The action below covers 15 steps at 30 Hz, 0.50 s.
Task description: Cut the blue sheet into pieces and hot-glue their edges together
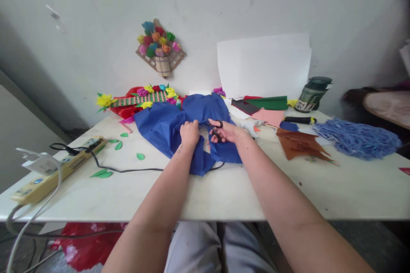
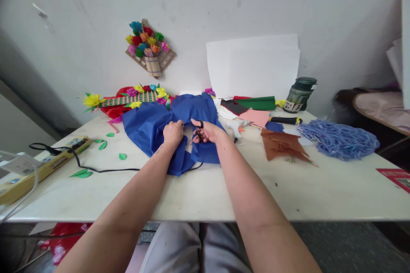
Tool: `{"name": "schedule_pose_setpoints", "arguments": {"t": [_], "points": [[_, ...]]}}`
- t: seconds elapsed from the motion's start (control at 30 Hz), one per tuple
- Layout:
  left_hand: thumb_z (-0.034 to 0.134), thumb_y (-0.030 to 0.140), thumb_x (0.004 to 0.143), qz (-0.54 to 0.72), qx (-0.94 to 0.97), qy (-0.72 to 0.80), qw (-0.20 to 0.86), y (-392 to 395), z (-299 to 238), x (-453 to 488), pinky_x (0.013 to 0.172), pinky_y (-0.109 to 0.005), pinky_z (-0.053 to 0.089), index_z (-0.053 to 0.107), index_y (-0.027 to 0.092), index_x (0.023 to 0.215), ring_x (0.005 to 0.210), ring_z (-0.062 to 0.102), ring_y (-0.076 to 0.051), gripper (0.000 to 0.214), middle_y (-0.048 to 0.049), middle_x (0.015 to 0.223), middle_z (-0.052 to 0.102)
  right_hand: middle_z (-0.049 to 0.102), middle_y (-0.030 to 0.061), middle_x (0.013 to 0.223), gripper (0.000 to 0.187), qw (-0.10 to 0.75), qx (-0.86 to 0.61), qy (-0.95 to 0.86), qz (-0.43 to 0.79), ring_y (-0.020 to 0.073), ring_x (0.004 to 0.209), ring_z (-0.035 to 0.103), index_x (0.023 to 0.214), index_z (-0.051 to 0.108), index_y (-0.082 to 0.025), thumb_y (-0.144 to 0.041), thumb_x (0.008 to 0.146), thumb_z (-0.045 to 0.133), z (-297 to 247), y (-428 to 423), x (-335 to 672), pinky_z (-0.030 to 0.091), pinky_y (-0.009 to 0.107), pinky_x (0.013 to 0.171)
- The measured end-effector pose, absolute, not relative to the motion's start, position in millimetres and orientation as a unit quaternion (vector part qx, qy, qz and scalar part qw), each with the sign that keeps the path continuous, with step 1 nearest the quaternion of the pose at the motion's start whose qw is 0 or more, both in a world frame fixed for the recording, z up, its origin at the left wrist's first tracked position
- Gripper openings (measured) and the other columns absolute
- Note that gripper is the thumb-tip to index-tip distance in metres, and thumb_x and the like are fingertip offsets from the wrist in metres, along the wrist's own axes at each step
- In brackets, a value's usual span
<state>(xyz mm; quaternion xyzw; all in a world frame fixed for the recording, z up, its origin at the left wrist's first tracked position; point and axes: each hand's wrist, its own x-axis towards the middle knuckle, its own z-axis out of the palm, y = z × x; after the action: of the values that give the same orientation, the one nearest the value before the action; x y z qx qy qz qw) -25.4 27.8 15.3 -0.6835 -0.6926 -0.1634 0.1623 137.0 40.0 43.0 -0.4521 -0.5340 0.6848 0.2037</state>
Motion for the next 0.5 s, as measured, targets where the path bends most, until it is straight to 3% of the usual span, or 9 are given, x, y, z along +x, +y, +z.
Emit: {"name": "schedule_pose_setpoints", "arguments": {"t": [0.13,0.3,0.5], "points": [[0.033,0.024,0.087,-0.164,-0.685,-0.689,0.169,24,19,-24,0.088,-0.036,0.034,0.061,0.020,0.096,0.093,0.056,-0.022,0.030,-0.0092,0.085,0.066,0.062,0.0082,0.057,0.057,0.222,-0.448,-0.520,0.692,0.0120,0.044,0.058,0.074,0.049,-0.013,-0.068,0.079,0.034,44,42,125,0.034,0.016,0.030],[0.046,0.034,0.081,-0.180,-0.688,-0.679,0.181,23,17,-27,0.103,-0.045,0.013,0.061,0.020,0.103,0.103,0.050,-0.025,0.030,-0.0090,0.093,0.067,0.060,0.0065,0.055,0.054,0.239,-0.458,-0.493,0.700,0.0112,0.044,0.056,0.073,0.048,-0.014,-0.066,0.080,0.035,45,44,114,0.033,0.016,0.030],[0.040,0.021,0.082,-0.183,-0.689,-0.678,0.181,26,15,-30,0.102,-0.040,0.020,0.064,0.018,0.090,0.093,0.057,-0.021,0.026,-0.0088,0.085,0.067,0.058,0.0056,0.054,0.053,0.254,-0.451,-0.491,0.700,0.0100,0.042,0.054,0.073,0.047,-0.014,-0.065,0.081,0.035,42,45,112,0.030,0.015,0.028]]}}
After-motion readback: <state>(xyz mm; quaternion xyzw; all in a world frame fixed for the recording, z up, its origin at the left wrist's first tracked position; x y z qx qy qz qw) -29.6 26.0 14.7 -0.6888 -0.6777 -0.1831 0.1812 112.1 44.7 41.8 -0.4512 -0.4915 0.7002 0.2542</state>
